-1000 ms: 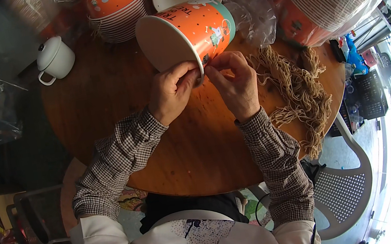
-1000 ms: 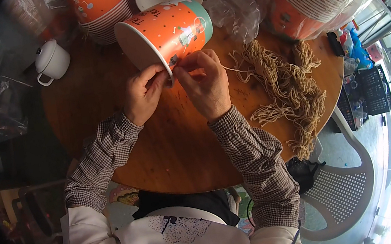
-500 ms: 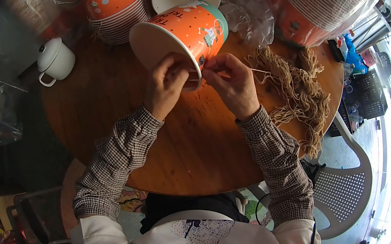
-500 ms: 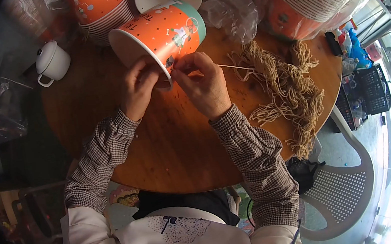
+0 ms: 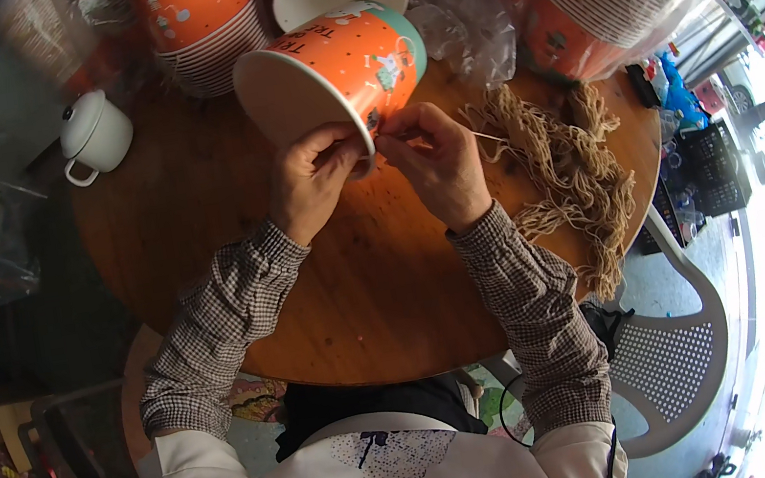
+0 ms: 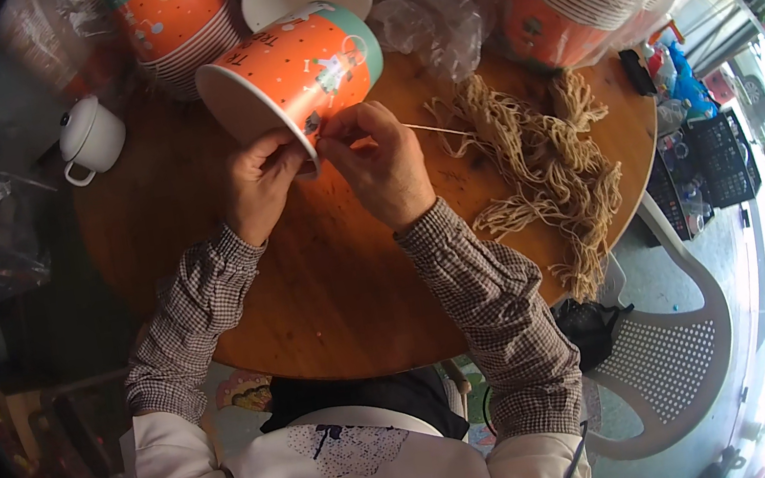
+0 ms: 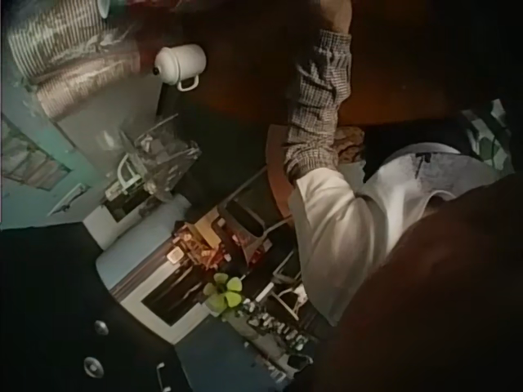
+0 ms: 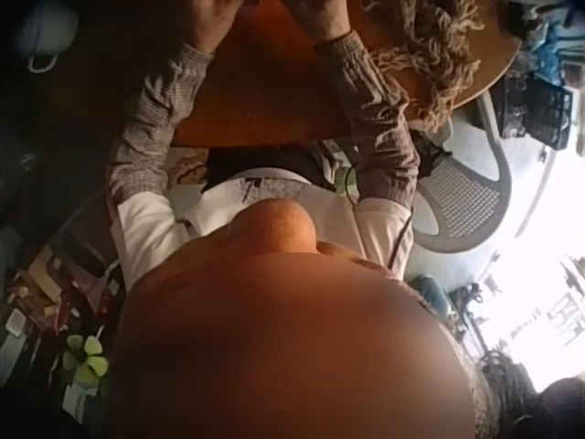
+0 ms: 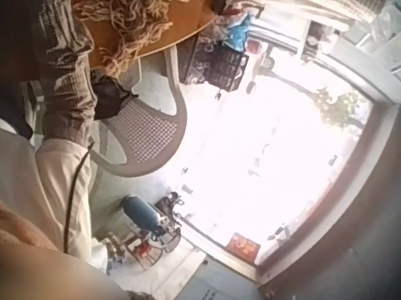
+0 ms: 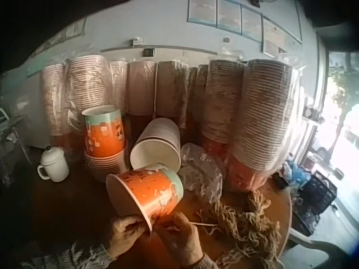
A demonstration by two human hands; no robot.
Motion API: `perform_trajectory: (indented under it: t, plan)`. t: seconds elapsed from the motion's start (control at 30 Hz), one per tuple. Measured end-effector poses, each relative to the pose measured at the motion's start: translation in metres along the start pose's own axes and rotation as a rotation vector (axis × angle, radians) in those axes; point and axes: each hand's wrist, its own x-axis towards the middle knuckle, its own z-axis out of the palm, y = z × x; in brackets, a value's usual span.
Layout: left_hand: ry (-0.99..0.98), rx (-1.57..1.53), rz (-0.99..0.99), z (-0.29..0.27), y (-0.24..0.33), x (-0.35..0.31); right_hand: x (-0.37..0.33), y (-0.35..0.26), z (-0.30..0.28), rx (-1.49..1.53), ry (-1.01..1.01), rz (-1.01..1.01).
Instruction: Attaching string handles to paper buckets.
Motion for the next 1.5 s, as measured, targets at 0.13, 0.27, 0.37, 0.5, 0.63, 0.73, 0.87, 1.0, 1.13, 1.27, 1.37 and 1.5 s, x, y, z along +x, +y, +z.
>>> perform_trajectory:
  t: [0.13,0.27,0.37,0.5,0.63,0.73,0.87,1.0,1.13,1.27,1.37,1.5]
  plan:
    - [0.042,0.162,0.061,-0.006,-0.017,0.000,-0.004,-0.013,-0.011,-0.185,-0.057,0.048]
    - [-0.008,0.304,0.090,-0.013,-0.029,0.009,-0.034,-0.028,-0.049,-0.803,-0.019,0.015]
    - [-0.063,0.428,0.091,-0.018,-0.035,0.011,-0.059,-0.021,-0.099,-1.083,0.077,0.134]
    - [-0.093,0.830,0.214,-0.011,-0.030,0.002,-0.079,-0.002,-0.153,-1.274,0.153,0.129]
    - [-0.077,0.954,0.341,-0.019,-0.029,-0.002,-0.061,0.034,-0.203,-1.199,0.165,-0.032]
    - [-0.072,0.903,0.318,-0.045,-0.038,-0.014,-0.029,0.063,-0.234,-1.142,0.111,-0.130]
    - [-0.037,0.831,0.326,-0.062,-0.032,-0.038,0.010,0.081,-0.253,-1.102,0.097,-0.183]
    - [-0.086,0.780,0.109,-0.073,-0.007,-0.055,0.039,0.075,-0.227,-0.983,-0.109,-0.268]
    - [-0.059,0.613,-0.073,-0.079,0.018,-0.063,0.031,0.035,-0.164,-1.260,-0.079,-0.176]
    - [-0.064,0.480,-0.082,-0.071,0.017,-0.061,-0.006,0.002,-0.126,-1.078,-0.051,-0.255]
    - [0.009,0.553,0.019,-0.072,0.009,-0.063,-0.028,0.003,-0.072,-0.751,-0.244,-0.079]
    - [-0.041,0.573,-0.142,-0.078,0.016,-0.067,-0.022,0.032,-0.045,-0.979,-0.368,-0.263]
